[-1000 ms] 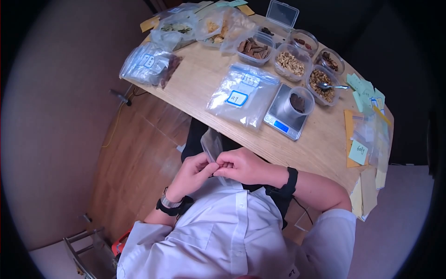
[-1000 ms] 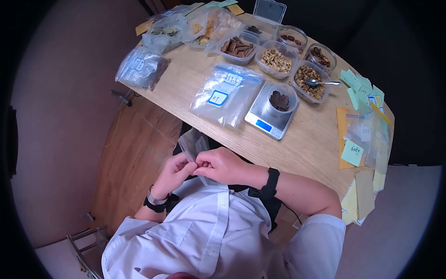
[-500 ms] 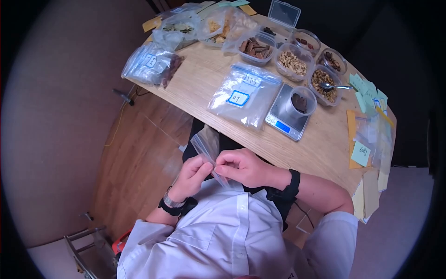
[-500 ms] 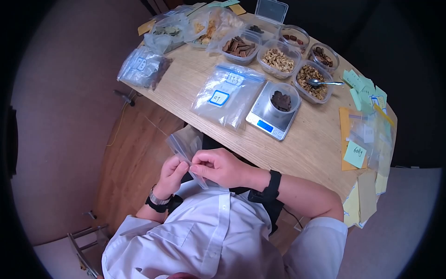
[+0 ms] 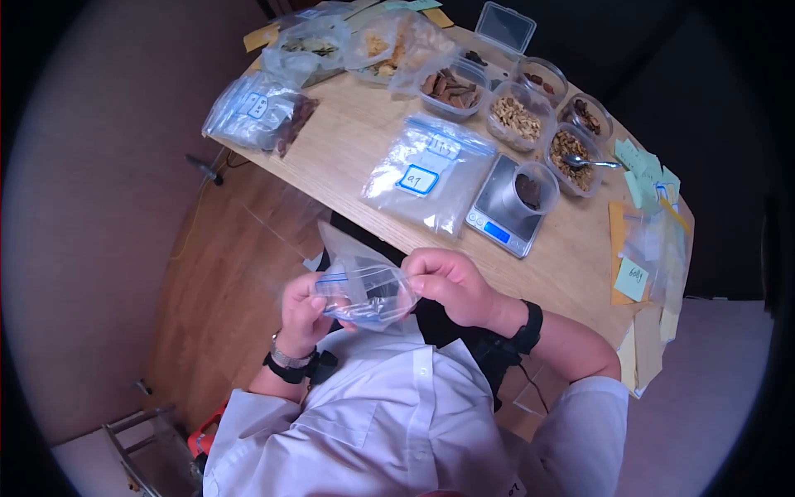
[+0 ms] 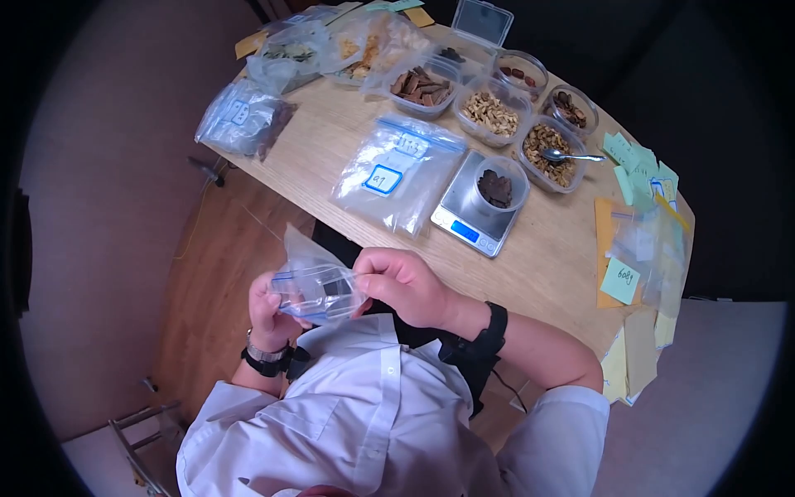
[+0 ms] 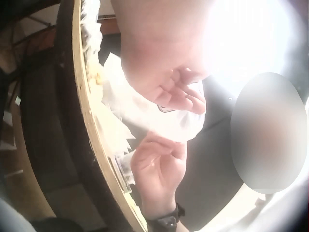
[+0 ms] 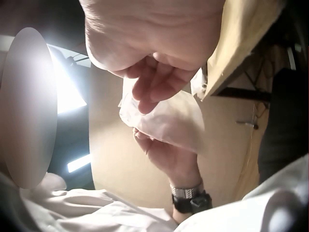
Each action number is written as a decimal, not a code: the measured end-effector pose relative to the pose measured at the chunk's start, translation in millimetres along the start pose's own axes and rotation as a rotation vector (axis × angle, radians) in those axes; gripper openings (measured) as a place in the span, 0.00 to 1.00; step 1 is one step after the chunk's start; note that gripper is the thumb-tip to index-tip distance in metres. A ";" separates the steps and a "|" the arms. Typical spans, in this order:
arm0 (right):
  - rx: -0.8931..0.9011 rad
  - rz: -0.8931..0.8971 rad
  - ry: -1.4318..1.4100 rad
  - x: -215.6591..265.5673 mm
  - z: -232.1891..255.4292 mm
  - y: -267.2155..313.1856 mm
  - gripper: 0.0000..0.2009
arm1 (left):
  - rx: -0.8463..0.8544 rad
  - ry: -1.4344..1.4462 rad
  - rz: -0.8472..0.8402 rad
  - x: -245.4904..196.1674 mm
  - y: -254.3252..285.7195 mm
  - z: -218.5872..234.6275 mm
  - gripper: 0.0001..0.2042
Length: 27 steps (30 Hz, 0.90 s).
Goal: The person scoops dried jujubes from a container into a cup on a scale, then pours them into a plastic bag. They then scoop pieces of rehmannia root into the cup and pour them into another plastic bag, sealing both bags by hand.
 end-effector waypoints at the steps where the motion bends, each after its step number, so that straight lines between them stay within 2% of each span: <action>1: -0.004 0.027 0.083 1.9 2.7 -1.4 0.06 | -0.008 -0.105 -0.053 -6.4 -3.0 1.2 0.17; 3: 0.004 0.064 0.353 2.6 3.2 -3.1 0.05 | 0.034 -0.349 -0.162 -17.3 -13.3 -9.6 0.15; 4: -0.070 0.088 0.490 10.4 -0.1 -3.9 0.05 | 0.106 -0.525 -0.145 -19.5 -18.6 -25.4 0.14; 6: -0.144 -0.087 0.651 9.6 -3.5 -3.5 0.10 | 0.235 -0.878 -0.098 -16.9 -18.9 -46.5 0.11; 8: -0.146 -0.028 0.805 11.7 -3.4 -2.3 0.13 | 0.319 -0.862 -0.024 -0.7 -15.5 -56.6 0.07; 9: -0.157 0.001 0.882 13.4 -3.5 -1.4 0.15 | 0.312 -0.841 -0.024 1.1 -14.3 -59.4 0.08; 12: -0.104 0.070 0.831 42.8 -21.6 1.0 0.17 | 0.156 -0.872 -0.111 -4.8 -12.5 -53.0 0.09; 13: -0.116 0.054 0.883 48.0 -24.9 -0.8 0.15 | 0.142 -0.889 -0.102 -3.1 -13.2 -48.6 0.10; 17: -0.259 0.216 1.039 27.8 -6.5 -3.6 0.11 | 0.190 -0.963 -0.061 -3.5 -16.2 -43.9 0.08; 19: -0.321 0.133 1.043 29.9 6.6 -1.3 0.13 | 0.218 -0.984 -0.029 -10.7 -14.1 -38.3 0.06; 22: -0.340 0.056 1.024 32.0 14.4 -1.7 0.16 | -0.003 -1.014 -0.050 -36.1 -11.5 -17.7 0.09; 24: -0.290 0.063 1.047 26.9 11.6 -2.3 0.16 | -0.079 -1.064 -0.162 -47.3 -12.1 -16.0 0.03; 25: -0.269 0.168 1.058 27.1 5.8 -1.7 0.19 | -0.128 -1.096 -0.189 -51.1 -15.1 -20.3 0.02; 26: -0.221 0.175 1.050 20.7 0.3 -3.1 0.19 | -0.175 -1.125 -0.217 -55.5 -18.4 -24.9 0.05; 27: -0.175 0.181 1.047 15.1 -5.6 -4.8 0.18 | -0.101 -1.176 -0.182 -51.9 -24.2 -34.3 0.19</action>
Point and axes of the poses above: each hand's wrist, its own y-axis away from the middle knuckle, its own z-axis out of the back of the hand, x = y × z, the point moved 8 cm from there along -y, towards the middle knuckle, and after that the axes turned 14 degrees about y, right-handed, at the moved point
